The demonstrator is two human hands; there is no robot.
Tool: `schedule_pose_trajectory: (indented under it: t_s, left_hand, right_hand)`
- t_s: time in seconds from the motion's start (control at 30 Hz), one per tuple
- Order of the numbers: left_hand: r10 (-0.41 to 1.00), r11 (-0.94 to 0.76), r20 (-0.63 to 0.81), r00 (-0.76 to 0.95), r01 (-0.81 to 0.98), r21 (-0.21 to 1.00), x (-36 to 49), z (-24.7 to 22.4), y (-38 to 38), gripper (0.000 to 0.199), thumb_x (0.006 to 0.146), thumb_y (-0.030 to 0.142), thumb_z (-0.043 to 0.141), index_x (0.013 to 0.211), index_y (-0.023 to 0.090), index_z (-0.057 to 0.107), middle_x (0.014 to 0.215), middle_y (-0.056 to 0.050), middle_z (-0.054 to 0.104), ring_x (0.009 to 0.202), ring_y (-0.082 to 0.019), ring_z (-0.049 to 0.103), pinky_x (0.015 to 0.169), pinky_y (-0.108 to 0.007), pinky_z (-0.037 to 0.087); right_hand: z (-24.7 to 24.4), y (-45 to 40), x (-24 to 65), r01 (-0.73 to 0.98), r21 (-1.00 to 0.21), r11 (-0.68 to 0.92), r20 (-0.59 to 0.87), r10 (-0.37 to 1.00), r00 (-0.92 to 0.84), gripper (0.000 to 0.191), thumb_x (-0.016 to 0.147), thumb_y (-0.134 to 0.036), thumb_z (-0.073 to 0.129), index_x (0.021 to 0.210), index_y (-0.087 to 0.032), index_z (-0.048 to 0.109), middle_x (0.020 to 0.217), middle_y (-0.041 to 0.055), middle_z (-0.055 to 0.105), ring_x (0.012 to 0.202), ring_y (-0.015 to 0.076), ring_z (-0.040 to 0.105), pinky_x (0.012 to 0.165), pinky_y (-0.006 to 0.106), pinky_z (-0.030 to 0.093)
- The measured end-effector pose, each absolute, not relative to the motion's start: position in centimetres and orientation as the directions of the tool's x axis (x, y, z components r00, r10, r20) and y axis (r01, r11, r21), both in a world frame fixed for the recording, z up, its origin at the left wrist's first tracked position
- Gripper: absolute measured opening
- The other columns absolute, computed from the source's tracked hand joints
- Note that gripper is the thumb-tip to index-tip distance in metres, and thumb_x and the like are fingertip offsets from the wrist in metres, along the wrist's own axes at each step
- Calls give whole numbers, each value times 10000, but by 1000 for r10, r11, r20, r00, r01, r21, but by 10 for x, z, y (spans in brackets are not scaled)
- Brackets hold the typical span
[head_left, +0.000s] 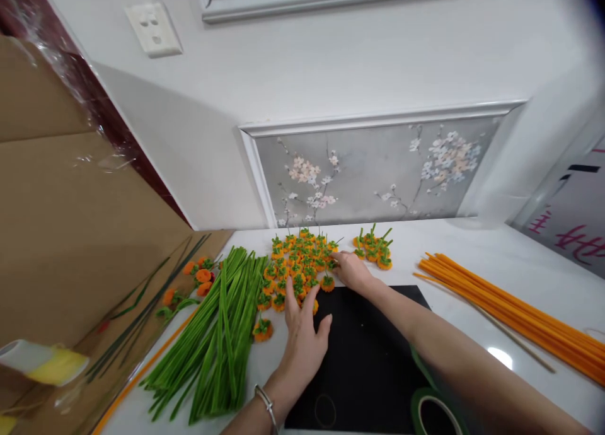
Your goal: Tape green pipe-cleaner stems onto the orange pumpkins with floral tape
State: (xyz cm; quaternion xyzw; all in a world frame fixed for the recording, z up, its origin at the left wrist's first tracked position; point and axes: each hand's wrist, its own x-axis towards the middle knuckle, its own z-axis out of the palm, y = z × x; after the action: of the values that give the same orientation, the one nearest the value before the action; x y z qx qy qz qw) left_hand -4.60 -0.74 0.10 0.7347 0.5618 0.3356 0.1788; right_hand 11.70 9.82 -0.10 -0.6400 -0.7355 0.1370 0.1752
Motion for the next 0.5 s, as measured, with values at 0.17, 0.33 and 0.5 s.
schedule_pose_trajectory:
  t_s: [0.17,0.33,0.5]
  left_hand:
    - [950,-303,267,164,694,653,-39,4,-6,476,831,148,498,1297,239,462,1540,-53,-121,1415,-335,7,1132,-513,178]
    - [950,-309,255,182,681,664,-48,10,-20,530,831,166,508,1338,285,406,1549,-38,-46,1419,-310,46,1112,-491,254]
    - [934,-334,302,191,767,548,-85,14,-41,470,894,208,417,1357,277,384,1538,-70,118,1412,-274,151,1094,-473,296]
  right_hand:
    - [2,105,121,905,-401,140,121,988,-99,299,899,-303,546,1170,-177,547,1177,79,567,993,204,589,820,392,508]
    - [7,96,130,909,-384,162,218,973,-81,325,897,-277,548,1200,-160,528,1179,95,565,999,214,586,827,408,506]
    - [18,54,124,885,-350,307,395,905,-157,482,888,-80,427,1359,-184,402,1330,123,462,1211,252,429,1010,417,385]
